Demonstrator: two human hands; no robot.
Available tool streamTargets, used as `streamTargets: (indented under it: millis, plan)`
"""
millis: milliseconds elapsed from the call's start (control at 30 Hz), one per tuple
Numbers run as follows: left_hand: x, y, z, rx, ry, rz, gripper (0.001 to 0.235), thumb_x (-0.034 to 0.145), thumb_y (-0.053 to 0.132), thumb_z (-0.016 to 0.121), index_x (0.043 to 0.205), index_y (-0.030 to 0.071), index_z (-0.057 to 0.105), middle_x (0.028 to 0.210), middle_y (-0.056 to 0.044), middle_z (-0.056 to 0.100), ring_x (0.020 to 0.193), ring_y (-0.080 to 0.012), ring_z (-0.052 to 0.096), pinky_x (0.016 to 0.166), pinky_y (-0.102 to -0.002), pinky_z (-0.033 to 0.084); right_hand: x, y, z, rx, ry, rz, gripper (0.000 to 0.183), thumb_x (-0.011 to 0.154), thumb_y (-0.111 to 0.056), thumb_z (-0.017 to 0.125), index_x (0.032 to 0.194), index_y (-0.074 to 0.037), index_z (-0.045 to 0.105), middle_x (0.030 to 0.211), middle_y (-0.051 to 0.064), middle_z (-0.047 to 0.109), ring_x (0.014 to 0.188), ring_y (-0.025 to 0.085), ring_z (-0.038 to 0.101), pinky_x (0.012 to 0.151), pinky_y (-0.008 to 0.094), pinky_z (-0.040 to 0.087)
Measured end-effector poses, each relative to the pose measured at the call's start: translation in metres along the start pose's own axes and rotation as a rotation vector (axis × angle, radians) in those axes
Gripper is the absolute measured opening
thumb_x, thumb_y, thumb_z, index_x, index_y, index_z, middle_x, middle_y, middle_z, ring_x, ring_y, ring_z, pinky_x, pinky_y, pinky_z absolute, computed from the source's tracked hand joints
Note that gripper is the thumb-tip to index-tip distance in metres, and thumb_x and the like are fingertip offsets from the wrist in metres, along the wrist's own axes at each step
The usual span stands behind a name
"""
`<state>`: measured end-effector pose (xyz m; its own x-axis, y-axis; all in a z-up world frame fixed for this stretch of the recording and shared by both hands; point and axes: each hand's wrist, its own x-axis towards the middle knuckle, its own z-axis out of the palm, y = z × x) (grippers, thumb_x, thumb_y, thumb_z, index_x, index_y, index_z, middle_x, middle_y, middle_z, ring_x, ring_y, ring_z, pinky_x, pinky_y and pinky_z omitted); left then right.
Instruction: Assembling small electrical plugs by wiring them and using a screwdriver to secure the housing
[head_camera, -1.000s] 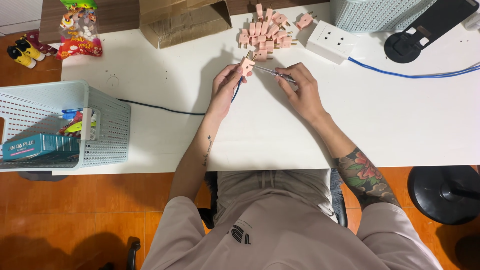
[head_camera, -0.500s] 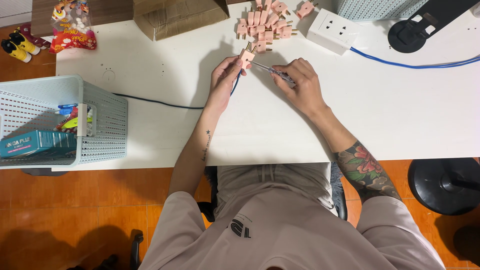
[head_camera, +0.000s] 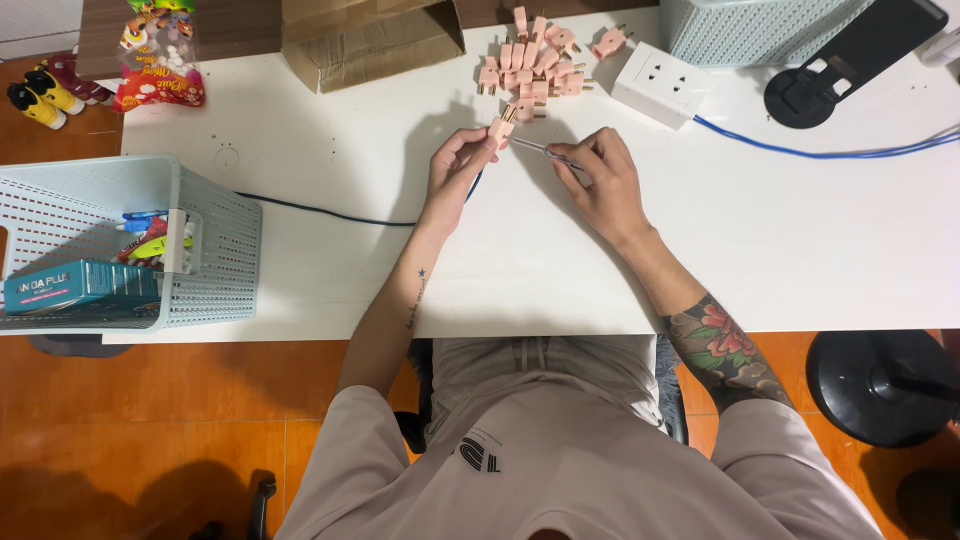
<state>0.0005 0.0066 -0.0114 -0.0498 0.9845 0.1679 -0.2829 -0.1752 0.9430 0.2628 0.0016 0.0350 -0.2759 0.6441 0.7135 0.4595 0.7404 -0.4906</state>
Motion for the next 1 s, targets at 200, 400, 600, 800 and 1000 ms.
streamTargets:
  millis: [200,400,600,800,1000]
  plan:
    - [0.002,-0.019,0.001,0.032,0.048,0.085,0.026,0.106,0.014,0.090,0.125,0.003,0.076,0.115,-0.011,0.084,0.104,-0.0074,0.078,0.090,-0.019,0.057,0.000,0.001,0.001,-0.074,-0.087,0.088,0.015,0.115,-0.014,0.083,0.126,-0.005,0.089,0.088,0.010,0.060,0.080,0.028,0.066,0.078,0.042,0.055]
    - [0.002,-0.023,0.000,0.147,0.044,0.101,0.030,0.102,0.020,0.095,0.123,0.006,0.078,0.115,-0.007,0.086,0.104,-0.0062,0.076,0.085,-0.019,0.048,-0.003,0.006,0.007,0.054,-0.192,0.317,0.028,0.123,-0.027,0.070,0.130,-0.002,0.081,0.095,0.016,0.070,0.089,0.032,0.074,0.083,0.044,0.060]
    - [-0.002,-0.012,0.003,0.196,0.026,0.087,0.032,0.102,0.022,0.096,0.123,0.006,0.078,0.112,-0.007,0.086,0.103,-0.0063,0.075,0.087,-0.022,0.046,-0.008,0.011,0.007,0.087,-0.227,0.399,0.022,0.116,-0.019,0.079,0.129,-0.002,0.072,0.103,0.019,0.075,0.094,0.037,0.078,0.082,0.048,0.063]
    - [-0.004,-0.005,0.007,0.223,0.015,0.103,0.030,0.103,0.022,0.094,0.122,0.007,0.078,0.111,-0.005,0.086,0.102,-0.0072,0.075,0.089,-0.024,0.044,-0.001,0.009,0.003,-0.022,-0.226,0.288,0.027,0.124,-0.028,0.067,0.127,-0.005,0.081,0.105,0.014,0.065,0.092,0.031,0.073,0.080,0.045,0.061]
    - [-0.005,-0.003,0.007,0.245,0.010,0.109,0.029,0.104,0.023,0.093,0.124,0.008,0.079,0.111,-0.005,0.086,0.102,-0.0071,0.075,0.089,-0.025,0.044,-0.009,0.013,0.007,0.096,-0.213,0.375,0.037,0.111,-0.024,0.086,0.137,-0.002,0.072,0.103,0.018,0.070,0.094,0.038,0.077,0.082,0.048,0.063]
